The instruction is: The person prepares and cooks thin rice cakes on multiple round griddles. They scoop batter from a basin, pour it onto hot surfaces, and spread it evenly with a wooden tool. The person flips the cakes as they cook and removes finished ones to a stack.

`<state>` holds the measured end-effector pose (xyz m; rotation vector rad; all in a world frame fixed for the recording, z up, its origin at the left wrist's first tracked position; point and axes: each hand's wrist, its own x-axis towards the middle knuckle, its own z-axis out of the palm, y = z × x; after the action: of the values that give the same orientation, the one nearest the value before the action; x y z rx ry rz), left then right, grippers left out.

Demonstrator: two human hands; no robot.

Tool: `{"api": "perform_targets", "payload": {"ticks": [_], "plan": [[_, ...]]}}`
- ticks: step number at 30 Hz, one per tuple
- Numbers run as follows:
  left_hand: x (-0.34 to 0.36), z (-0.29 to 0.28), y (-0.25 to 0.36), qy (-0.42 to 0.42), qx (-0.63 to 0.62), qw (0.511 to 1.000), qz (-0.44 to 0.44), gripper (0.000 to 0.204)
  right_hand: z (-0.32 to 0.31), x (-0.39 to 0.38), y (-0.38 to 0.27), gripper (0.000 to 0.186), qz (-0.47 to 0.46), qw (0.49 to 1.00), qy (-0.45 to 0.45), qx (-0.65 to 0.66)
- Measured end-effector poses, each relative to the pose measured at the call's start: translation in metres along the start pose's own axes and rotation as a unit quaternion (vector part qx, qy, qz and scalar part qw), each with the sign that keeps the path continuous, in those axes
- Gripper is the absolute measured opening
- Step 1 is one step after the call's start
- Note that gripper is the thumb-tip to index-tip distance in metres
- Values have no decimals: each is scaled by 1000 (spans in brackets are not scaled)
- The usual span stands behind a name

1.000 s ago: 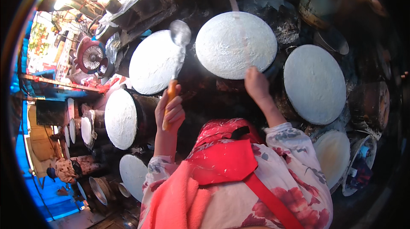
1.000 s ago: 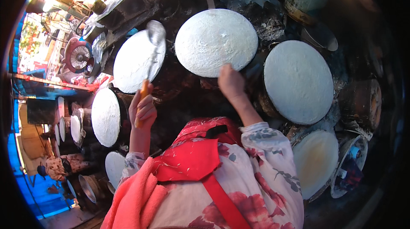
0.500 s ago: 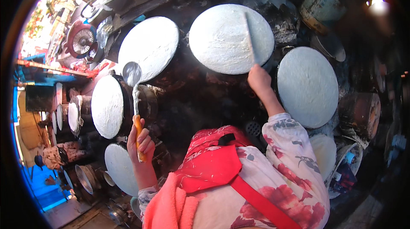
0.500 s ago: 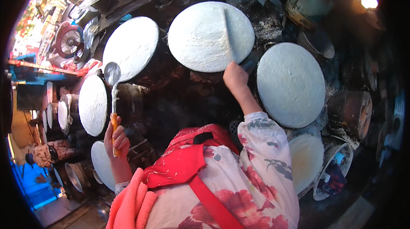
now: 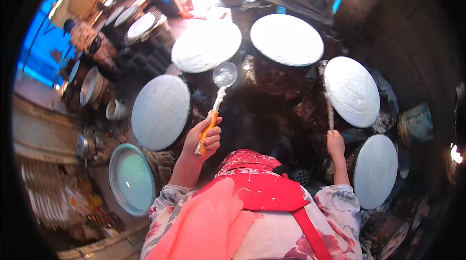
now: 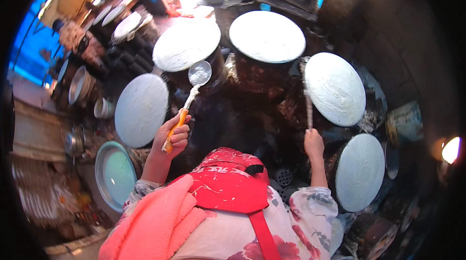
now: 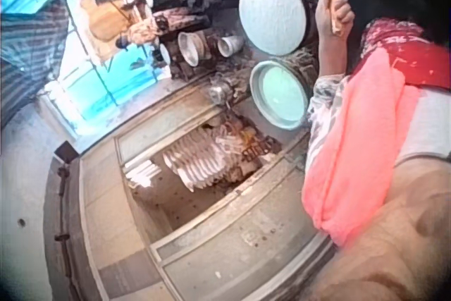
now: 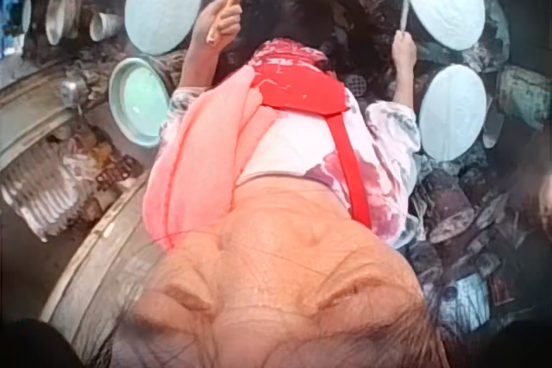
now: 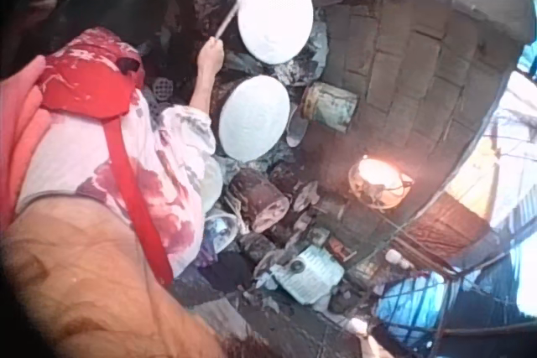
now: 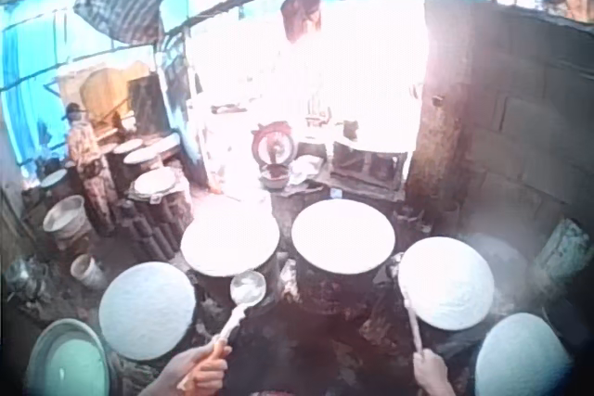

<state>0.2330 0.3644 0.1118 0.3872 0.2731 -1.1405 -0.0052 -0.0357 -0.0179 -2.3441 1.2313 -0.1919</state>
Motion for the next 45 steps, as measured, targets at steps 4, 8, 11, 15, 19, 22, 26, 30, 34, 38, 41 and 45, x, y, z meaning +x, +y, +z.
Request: {"api": "perform_targets", "payload": {"ticks": [4,8,11,15,19,22,26,30,34,38,41,45], "plan": [[-59,-30,4,25,6,998,57,30,18,-1,29,32,140,982,74,106],[-113,-58,10,52,13,992,116,32,14,-62,-30,35,-27,994,-73,-72],[-150,-71,15,85,19,980,178,32,32,-48,4,30,94,975,20,199],[-193,-91,23,133,31,957,257,30,55,-61,-4,32,15,998,21,52],[-226,-114,23,131,28,928,349,30,76,-116,-131,36,-174,975,-130,-35],[-243,-121,19,169,22,909,380,29,105,-126,-216,36,-250,946,-208,5],[-255,-119,11,210,-5,891,403,28,149,-118,-321,32,-345,901,-262,-7],[-259,-120,1,237,-24,875,422,27,192,-101,-414,30,-420,868,-256,-73],[-249,-117,-7,248,-45,857,450,28,254,-70,-449,20,-507,817,-218,-163],[-237,-110,-7,261,-64,839,474,30,287,-51,-503,24,-556,759,-210,-266],[-223,-101,-1,254,-79,833,485,31,287,-54,-513,20,-571,751,-210,-257],[-210,-95,6,233,-87,821,513,33,269,-67,-474,18,-701,638,-228,-221]]}}
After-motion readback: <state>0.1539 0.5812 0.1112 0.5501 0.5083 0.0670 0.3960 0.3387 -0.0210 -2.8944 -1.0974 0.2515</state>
